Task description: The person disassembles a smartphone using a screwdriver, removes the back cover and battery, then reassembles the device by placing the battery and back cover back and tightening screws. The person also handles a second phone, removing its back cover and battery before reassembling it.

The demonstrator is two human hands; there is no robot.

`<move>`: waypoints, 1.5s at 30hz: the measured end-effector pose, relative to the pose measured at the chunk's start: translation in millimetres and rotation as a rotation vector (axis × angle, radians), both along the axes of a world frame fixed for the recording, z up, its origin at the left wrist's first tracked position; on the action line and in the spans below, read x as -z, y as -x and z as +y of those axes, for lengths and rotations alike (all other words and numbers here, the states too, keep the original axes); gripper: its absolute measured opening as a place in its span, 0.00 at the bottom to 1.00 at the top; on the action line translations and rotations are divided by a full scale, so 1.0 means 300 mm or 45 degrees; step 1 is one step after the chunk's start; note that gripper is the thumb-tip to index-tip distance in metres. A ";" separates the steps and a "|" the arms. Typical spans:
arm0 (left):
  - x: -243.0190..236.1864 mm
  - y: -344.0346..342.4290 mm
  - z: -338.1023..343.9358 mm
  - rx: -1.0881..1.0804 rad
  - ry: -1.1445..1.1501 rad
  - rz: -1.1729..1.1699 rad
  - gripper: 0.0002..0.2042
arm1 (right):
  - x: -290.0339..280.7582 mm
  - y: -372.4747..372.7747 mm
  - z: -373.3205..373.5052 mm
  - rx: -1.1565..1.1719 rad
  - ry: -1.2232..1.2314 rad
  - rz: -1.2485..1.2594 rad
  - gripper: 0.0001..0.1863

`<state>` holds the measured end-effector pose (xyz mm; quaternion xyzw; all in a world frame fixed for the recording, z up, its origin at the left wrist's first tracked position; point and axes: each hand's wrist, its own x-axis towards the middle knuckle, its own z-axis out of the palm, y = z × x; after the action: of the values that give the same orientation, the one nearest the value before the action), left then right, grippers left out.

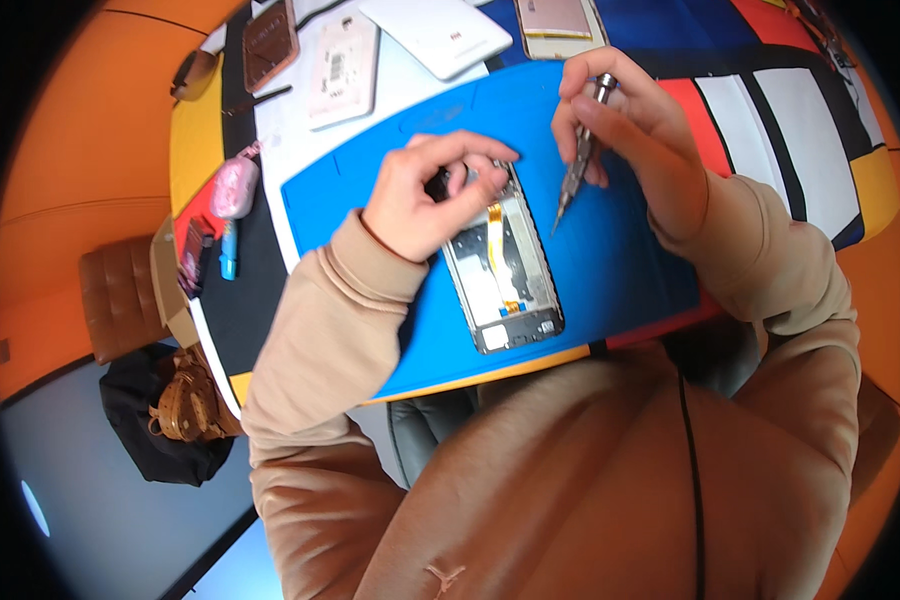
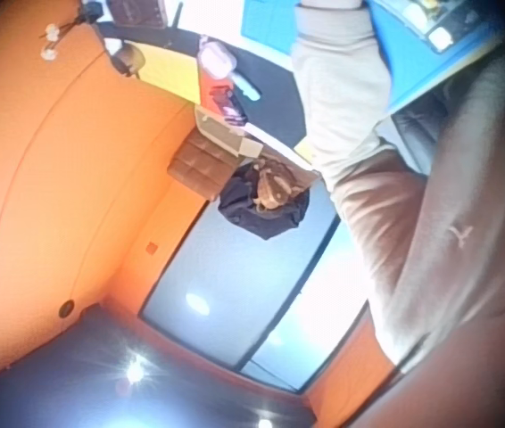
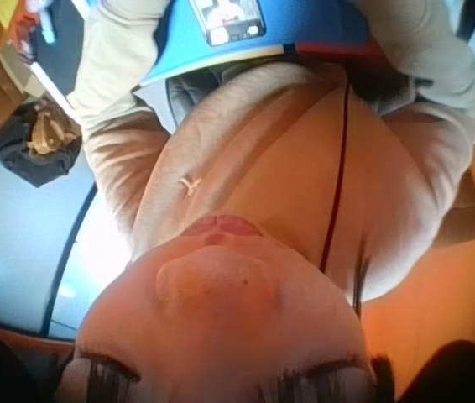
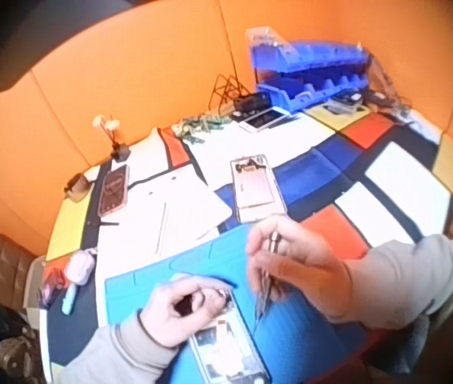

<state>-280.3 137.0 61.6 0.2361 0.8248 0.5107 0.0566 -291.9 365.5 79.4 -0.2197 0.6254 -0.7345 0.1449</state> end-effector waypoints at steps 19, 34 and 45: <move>0.051 0.012 -0.020 0.082 -0.047 0.079 0.09 | 0.013 -0.160 0.005 -0.485 -0.081 0.531 0.15; 0.037 0.010 -0.036 0.153 0.033 0.005 0.09 | -0.005 -0.162 0.015 -0.494 -0.172 0.552 0.13; 0.042 0.012 -0.040 0.168 0.031 -0.002 0.09 | 0.030 -0.166 0.011 -0.429 -0.045 0.695 0.12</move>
<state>-284.0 124.9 49.1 0.2890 0.8135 0.4959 0.0937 -242.2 368.8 70.3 -0.5068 0.6085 -0.6032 0.0952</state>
